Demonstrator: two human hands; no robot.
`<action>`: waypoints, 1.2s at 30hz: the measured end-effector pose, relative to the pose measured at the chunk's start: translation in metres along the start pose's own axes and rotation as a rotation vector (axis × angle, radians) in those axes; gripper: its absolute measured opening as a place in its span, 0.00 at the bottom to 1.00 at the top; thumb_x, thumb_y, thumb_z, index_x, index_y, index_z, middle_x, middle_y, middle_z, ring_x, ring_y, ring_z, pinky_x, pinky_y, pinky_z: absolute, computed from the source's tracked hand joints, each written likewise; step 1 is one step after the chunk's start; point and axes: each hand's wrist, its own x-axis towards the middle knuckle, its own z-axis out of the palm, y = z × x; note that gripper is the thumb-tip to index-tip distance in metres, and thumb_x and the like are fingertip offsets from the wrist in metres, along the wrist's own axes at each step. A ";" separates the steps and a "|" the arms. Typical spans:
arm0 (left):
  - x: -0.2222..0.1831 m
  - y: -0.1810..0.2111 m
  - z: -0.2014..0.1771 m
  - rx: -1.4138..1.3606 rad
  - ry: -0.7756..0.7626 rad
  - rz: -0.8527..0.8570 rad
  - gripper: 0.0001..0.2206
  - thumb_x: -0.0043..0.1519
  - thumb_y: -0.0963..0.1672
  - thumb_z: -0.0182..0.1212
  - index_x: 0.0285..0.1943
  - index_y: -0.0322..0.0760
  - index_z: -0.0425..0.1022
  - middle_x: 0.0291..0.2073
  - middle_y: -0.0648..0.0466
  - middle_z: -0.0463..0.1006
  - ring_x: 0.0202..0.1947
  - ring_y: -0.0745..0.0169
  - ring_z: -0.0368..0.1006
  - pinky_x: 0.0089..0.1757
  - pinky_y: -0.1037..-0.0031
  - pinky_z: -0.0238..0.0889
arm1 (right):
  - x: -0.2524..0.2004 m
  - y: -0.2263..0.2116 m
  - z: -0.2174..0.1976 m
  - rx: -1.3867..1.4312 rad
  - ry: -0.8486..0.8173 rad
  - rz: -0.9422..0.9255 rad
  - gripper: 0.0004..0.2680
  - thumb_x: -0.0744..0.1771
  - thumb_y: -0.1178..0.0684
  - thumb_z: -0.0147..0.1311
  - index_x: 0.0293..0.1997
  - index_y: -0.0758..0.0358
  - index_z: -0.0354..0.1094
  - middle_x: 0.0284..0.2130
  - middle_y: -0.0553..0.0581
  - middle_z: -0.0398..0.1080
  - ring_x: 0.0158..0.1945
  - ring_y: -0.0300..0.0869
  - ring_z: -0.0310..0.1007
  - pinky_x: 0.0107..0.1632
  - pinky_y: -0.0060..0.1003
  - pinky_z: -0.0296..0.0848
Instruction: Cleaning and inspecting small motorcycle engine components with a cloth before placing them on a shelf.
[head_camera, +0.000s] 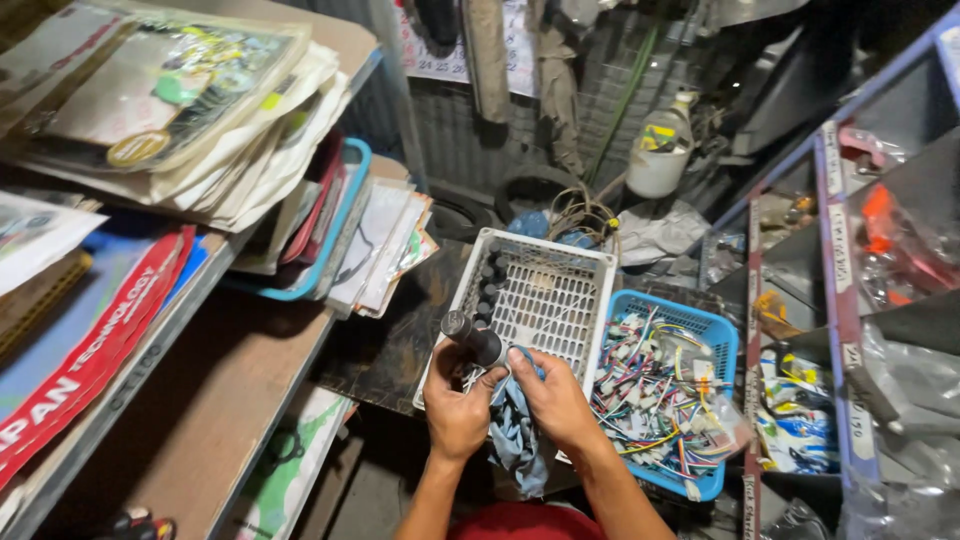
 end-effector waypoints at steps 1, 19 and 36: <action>0.001 -0.004 0.004 -0.004 -0.011 -0.004 0.23 0.52 0.34 0.70 0.57 0.31 0.71 0.43 0.52 0.81 0.41 0.63 0.77 0.47 0.75 0.70 | 0.004 0.008 -0.005 0.002 0.012 0.004 0.15 0.70 0.46 0.49 0.40 0.68 0.79 0.21 0.46 0.64 0.24 0.31 0.52 0.27 0.30 0.55; 0.010 -0.011 -0.036 0.300 0.008 0.021 0.25 0.48 0.33 0.64 0.58 0.30 0.75 0.51 0.47 0.81 0.50 0.54 0.79 0.53 0.70 0.70 | 0.030 -0.011 0.009 -0.166 -0.013 -0.326 0.14 0.63 0.54 0.59 0.53 0.64 0.76 0.47 0.56 0.80 0.48 0.42 0.78 0.54 0.34 0.73; 0.063 -0.082 -0.021 0.434 -0.261 -0.057 0.23 0.53 0.36 0.65 0.60 0.36 0.77 0.52 0.42 0.77 0.55 0.38 0.74 0.55 0.57 0.67 | 0.088 0.031 0.007 -0.489 0.235 -0.150 0.13 0.60 0.51 0.68 0.48 0.53 0.79 0.41 0.59 0.79 0.49 0.59 0.78 0.51 0.53 0.75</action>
